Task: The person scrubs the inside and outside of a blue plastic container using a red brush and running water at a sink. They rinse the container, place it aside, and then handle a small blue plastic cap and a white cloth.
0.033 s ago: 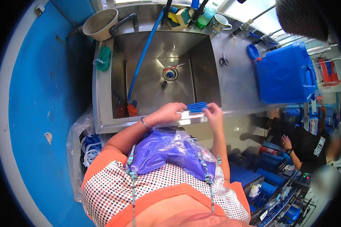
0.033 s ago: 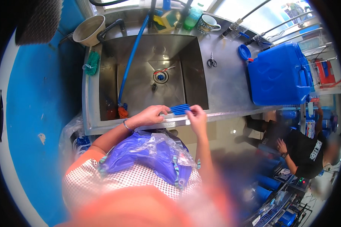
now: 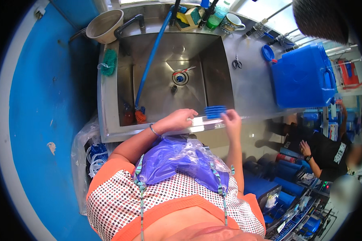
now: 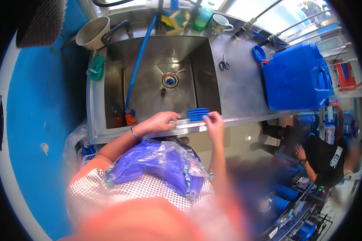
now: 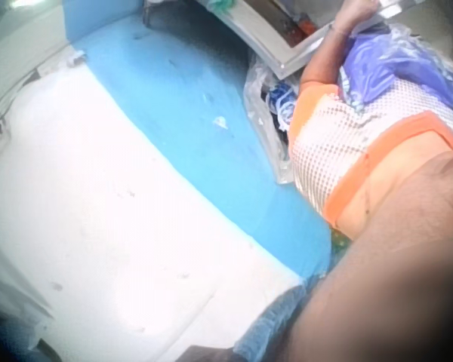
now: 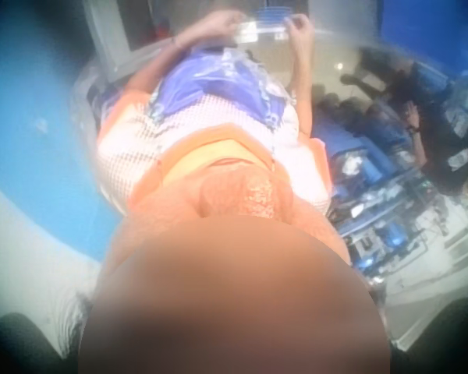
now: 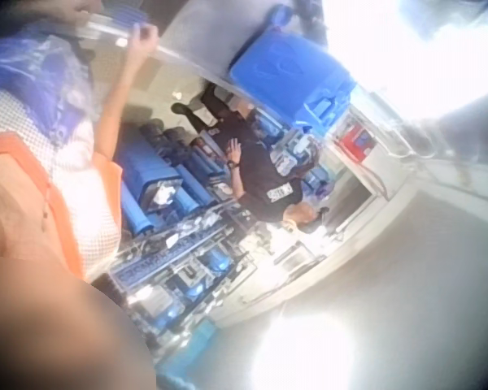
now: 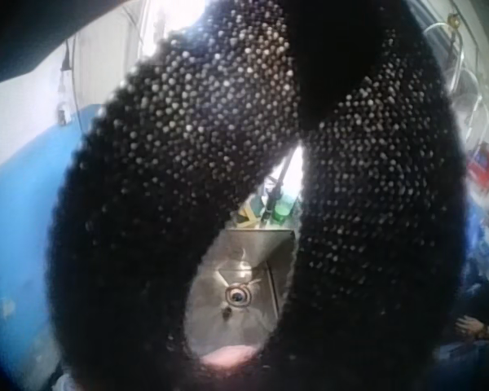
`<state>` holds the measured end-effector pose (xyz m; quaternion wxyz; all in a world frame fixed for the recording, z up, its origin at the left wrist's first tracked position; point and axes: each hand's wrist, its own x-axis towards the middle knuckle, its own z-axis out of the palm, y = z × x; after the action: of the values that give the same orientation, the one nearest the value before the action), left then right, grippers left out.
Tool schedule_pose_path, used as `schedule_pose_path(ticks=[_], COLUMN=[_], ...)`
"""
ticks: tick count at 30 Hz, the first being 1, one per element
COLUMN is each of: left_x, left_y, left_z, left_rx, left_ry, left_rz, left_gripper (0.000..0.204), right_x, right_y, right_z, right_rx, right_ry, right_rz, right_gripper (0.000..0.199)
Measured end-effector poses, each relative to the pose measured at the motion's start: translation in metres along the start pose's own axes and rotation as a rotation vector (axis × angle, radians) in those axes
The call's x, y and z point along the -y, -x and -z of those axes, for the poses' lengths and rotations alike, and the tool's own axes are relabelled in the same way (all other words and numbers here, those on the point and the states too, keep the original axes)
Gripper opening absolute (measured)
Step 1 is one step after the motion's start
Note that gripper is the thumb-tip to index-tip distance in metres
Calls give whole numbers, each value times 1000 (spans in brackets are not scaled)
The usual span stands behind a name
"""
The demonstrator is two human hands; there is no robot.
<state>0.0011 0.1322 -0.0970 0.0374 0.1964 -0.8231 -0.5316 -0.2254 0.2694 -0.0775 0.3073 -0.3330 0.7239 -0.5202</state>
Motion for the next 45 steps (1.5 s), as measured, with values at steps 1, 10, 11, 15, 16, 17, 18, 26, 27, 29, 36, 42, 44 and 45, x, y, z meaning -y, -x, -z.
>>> schedule_pose_path(ticks=[1,10,11,15,16,17,18,26,27,29,36,42,44,45], left_x=[3,8,6,-2,-3,-5,-7,-54,-63,-76,-129,-220,-253,-267], left_y=[-2,-40,-43,-53,-57,-59,-61,-87,-91,-99,-124,-137,-140,-142], left_z=[1,19,18,10,8,5,2,-38,-51,-81,-248,-390,-427,-443], left_rx=[36,8,-2,2,23,36,60,139,157,197,413,708,805,863], left_ry=[-24,-34,-22,3,74,153,215,238,190,162,111,-104,-194,-229], left_rz=[26,29,24,4,27,26,67,-29,-20,-16,-93,-326,-414,-446], left_gripper=[47,41,41,38,36,36,35,35,35,35,34,35,36,37], right_x=[-6,-58,-61,-71,-74,-78,-81,-122,-131,-152,-221,-255,-260,-262], right_y=[0,-42,-39,-2,12,30,49,191,208,241,365,444,463,473], right_z=[18,141,150,185,195,204,214,290,301,324,412,456,461,462], right_rx=[-103,-652,-698,-874,-918,-974,-998,-1330,-1379,-1432,-1556,-1592,-1600,-1611], right_ry=[-28,-211,-231,-408,-465,-527,-551,-608,-603,-577,-540,-501,-477,-463], right_rz=[-4,-228,-218,-216,-213,-229,-223,-122,-132,-180,-351,-378,-400,-410], right_gripper=[10,15,15,16,16,14,12,7,8,7,6,9,9,14])
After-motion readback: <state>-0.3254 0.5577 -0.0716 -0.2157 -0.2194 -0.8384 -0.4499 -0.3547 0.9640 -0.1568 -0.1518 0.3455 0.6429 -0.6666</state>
